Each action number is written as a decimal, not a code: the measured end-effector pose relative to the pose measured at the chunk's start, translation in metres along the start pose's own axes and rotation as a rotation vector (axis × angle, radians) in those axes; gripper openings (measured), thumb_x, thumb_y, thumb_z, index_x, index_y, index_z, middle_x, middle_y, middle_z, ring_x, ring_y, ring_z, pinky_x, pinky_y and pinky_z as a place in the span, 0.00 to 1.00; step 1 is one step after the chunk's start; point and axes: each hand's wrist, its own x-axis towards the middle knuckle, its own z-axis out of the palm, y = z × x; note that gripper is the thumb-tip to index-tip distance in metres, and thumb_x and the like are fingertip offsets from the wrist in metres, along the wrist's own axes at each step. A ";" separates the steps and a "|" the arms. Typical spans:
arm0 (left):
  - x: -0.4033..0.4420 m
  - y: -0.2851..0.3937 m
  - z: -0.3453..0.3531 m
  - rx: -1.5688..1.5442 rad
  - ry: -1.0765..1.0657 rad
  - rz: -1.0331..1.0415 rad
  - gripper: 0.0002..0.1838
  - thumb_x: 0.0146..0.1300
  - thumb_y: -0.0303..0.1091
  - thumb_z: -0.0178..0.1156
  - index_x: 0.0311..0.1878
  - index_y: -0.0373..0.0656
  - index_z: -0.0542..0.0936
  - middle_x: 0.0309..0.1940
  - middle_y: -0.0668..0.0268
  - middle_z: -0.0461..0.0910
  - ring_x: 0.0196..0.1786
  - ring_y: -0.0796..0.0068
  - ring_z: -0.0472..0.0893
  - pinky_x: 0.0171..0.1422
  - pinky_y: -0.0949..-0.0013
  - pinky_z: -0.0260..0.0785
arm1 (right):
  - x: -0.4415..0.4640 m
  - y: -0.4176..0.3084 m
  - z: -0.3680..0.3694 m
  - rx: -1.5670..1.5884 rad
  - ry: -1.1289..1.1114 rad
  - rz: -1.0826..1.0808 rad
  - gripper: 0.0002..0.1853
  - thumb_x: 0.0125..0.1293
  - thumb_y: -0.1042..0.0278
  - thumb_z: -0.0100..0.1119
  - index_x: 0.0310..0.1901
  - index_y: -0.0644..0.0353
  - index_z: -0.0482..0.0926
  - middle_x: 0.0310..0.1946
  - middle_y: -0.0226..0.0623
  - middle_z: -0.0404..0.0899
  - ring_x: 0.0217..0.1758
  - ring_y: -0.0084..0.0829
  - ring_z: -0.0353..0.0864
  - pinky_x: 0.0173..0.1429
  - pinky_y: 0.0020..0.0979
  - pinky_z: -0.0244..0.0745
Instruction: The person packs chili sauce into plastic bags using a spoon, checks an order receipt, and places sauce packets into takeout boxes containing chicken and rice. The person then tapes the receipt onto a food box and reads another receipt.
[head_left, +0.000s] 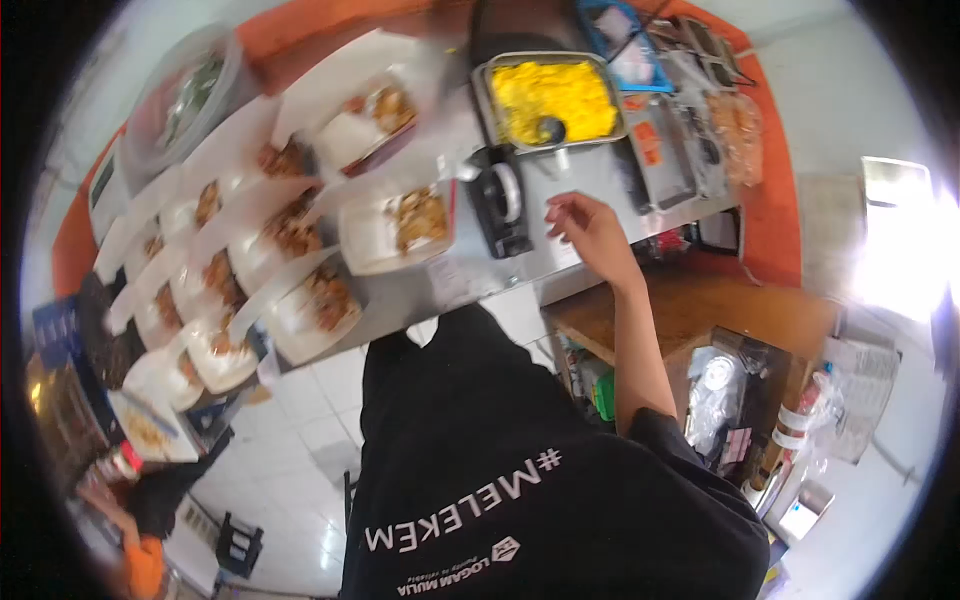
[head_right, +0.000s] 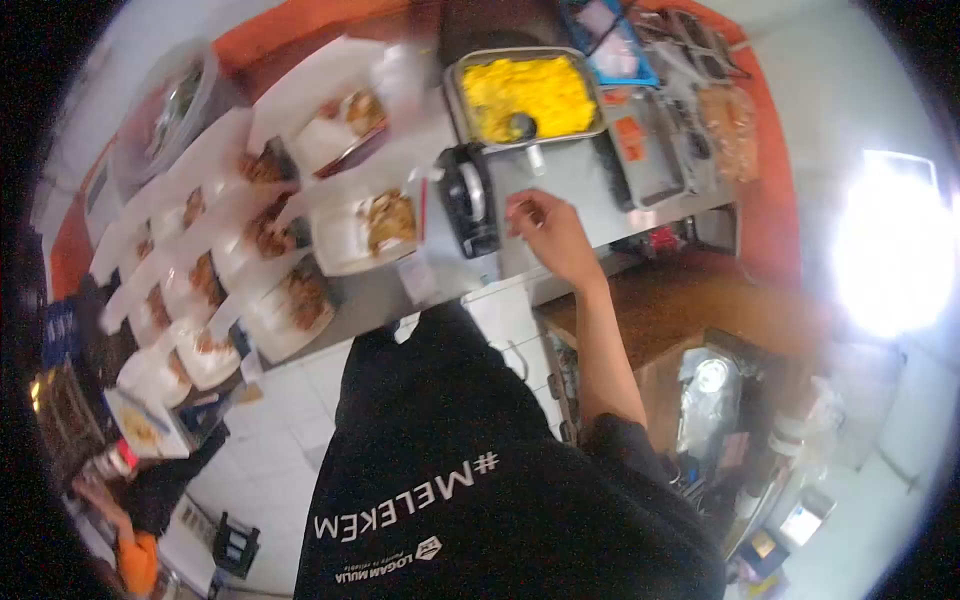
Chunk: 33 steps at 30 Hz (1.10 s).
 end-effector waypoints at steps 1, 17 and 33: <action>0.006 0.022 -0.003 -0.008 0.009 0.029 0.19 0.85 0.44 0.48 0.57 0.37 0.78 0.49 0.62 0.80 0.52 0.70 0.78 0.58 0.65 0.70 | 0.015 0.018 -0.028 -0.052 0.118 -0.004 0.11 0.75 0.72 0.62 0.53 0.66 0.84 0.34 0.35 0.88 0.36 0.24 0.89 0.40 0.27 0.80; -0.103 0.003 0.215 -0.078 0.132 -0.048 0.21 0.85 0.43 0.47 0.64 0.36 0.78 0.56 0.59 0.82 0.58 0.68 0.79 0.65 0.64 0.71 | 0.205 0.267 -0.304 -1.136 0.264 -0.430 0.10 0.67 0.69 0.65 0.46 0.60 0.90 0.48 0.46 0.88 0.57 0.49 0.85 0.63 0.47 0.78; -0.121 0.119 0.189 0.098 0.058 0.225 0.24 0.84 0.42 0.48 0.73 0.36 0.76 0.61 0.56 0.85 0.62 0.68 0.83 0.68 0.65 0.74 | 0.073 -0.051 0.006 -0.178 -0.491 -0.530 0.12 0.71 0.68 0.69 0.51 0.65 0.88 0.42 0.45 0.91 0.44 0.36 0.91 0.53 0.35 0.82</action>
